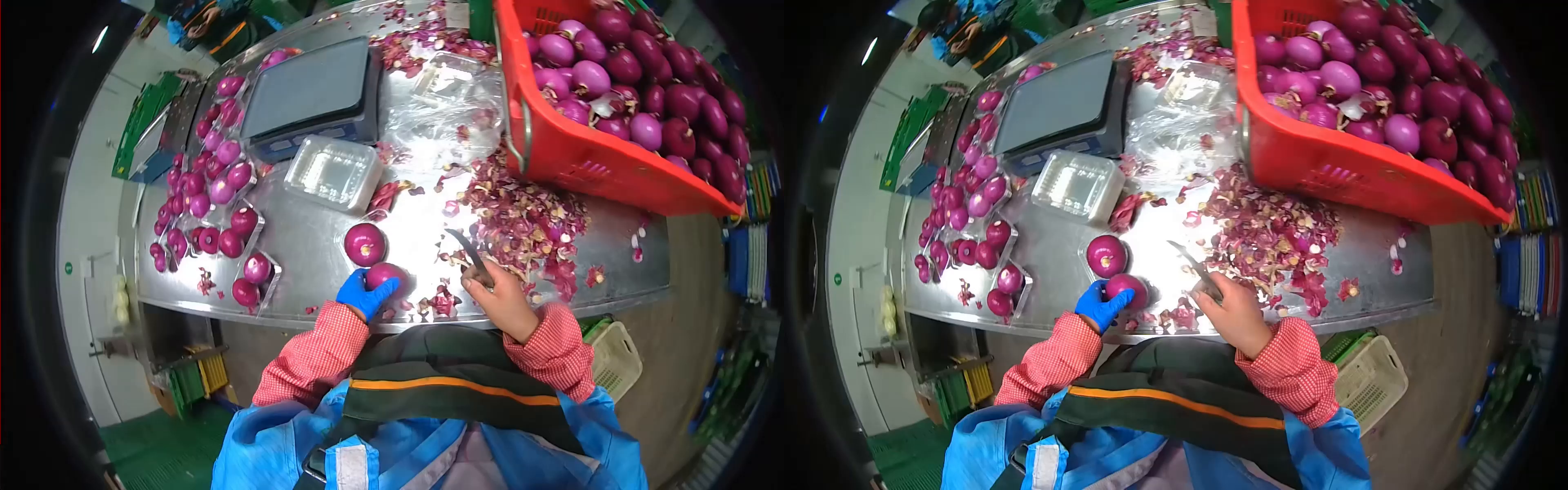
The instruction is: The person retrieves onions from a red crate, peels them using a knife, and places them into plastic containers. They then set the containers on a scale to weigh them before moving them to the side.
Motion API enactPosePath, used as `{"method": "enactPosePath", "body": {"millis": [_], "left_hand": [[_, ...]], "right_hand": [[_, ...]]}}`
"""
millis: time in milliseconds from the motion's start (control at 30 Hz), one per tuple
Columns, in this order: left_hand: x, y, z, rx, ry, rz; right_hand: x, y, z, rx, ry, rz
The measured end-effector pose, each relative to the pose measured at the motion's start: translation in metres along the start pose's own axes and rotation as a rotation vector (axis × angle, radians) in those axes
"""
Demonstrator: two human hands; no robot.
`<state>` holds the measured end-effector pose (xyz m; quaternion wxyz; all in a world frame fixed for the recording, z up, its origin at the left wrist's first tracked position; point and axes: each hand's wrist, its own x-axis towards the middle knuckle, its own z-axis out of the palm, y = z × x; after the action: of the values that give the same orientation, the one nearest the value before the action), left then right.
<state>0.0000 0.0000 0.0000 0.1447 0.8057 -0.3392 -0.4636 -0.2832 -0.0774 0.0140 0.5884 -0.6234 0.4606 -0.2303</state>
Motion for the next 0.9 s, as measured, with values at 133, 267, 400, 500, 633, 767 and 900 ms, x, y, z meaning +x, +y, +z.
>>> {"method": "enactPosePath", "body": {"millis": [133, 267, 400, 500, 633, 767, 900], "left_hand": [[0.014, -0.051, 0.006, -0.205, 0.188, 0.132], [0.014, -0.096, 0.022, -0.252, 0.325, 0.203], [0.018, -0.082, 0.028, -0.267, 0.292, 0.124], [0.027, -0.098, 0.022, -0.227, 0.395, 0.217], [0.034, -0.111, -0.005, -0.538, 0.491, 0.236], [0.036, -0.117, -0.043, -0.795, 0.395, 0.164], [0.027, -0.116, -0.117, -1.173, 0.246, 0.106]], "right_hand": [[0.018, -0.023, 0.012, -0.128, -0.054, -0.033], [0.049, -0.032, 0.039, -0.213, -0.101, -0.083], [0.092, -0.026, 0.074, -0.358, -0.052, -0.118], [0.127, -0.02, 0.097, -0.439, -0.022, -0.035], [0.145, 0.008, 0.135, -0.322, -0.01, -0.054], [0.111, -0.03, 0.16, -0.193, 0.044, -0.17], [0.123, -0.089, 0.17, 0.024, -0.098, -0.007]]}}
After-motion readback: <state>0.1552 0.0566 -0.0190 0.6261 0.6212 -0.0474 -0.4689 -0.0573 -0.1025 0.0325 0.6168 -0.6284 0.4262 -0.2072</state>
